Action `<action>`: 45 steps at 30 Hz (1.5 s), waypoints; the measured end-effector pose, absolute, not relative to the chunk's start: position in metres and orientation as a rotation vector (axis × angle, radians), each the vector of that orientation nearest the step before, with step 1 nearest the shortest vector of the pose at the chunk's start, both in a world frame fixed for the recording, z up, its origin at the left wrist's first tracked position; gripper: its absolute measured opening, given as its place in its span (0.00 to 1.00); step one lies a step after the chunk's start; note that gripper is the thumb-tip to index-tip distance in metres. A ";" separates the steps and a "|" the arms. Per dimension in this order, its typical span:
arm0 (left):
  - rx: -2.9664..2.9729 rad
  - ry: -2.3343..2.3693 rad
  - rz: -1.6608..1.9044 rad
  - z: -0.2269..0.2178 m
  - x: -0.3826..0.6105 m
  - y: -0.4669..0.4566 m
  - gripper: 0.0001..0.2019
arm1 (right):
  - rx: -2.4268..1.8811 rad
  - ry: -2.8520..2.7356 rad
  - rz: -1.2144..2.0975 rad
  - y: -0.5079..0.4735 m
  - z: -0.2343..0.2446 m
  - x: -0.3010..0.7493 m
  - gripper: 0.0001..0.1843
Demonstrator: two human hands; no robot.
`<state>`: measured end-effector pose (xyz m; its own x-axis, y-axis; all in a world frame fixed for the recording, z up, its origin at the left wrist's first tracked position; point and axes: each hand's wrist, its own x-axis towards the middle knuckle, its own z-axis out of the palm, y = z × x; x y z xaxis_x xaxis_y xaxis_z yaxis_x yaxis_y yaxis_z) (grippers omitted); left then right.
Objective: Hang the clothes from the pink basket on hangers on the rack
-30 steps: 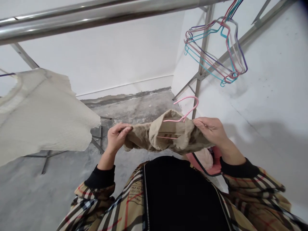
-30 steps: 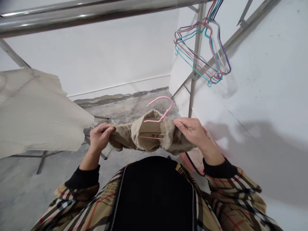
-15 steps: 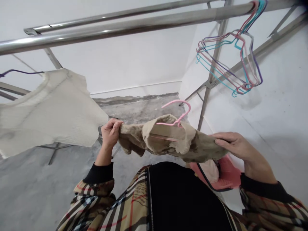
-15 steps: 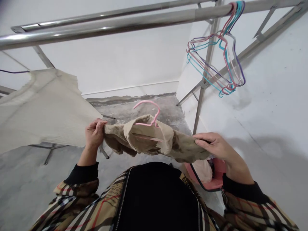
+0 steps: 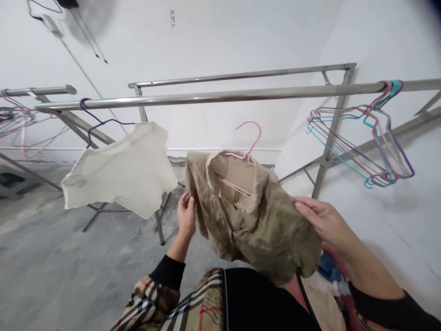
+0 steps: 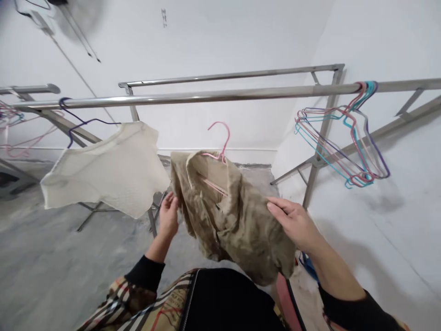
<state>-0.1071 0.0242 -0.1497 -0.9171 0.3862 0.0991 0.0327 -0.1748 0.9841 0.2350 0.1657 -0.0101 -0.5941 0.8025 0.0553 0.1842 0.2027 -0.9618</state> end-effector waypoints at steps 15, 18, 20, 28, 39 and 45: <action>0.745 1.964 1.638 -0.196 -0.054 -0.054 0.20 | -0.251 -1.937 1.375 0.123 0.033 -0.041 0.29; 0.681 1.960 1.646 -0.203 -0.059 -0.065 0.21 | -0.382 -1.986 1.367 0.107 0.016 -0.088 0.31; 0.674 1.964 1.630 -0.207 -0.062 -0.069 0.21 | -0.425 -2.060 1.336 0.098 0.009 -0.111 0.32; 0.764 1.914 1.523 -0.207 -0.073 -0.060 0.21 | -0.164 -2.320 1.237 0.088 0.012 -0.149 0.29; 0.871 1.812 1.190 -0.213 -0.045 -0.006 0.26 | -0.985 -2.418 1.376 0.137 -0.155 0.095 0.15; 0.920 1.770 0.921 -0.220 0.001 0.036 0.29 | -1.772 -1.850 1.291 0.137 -0.229 0.278 0.18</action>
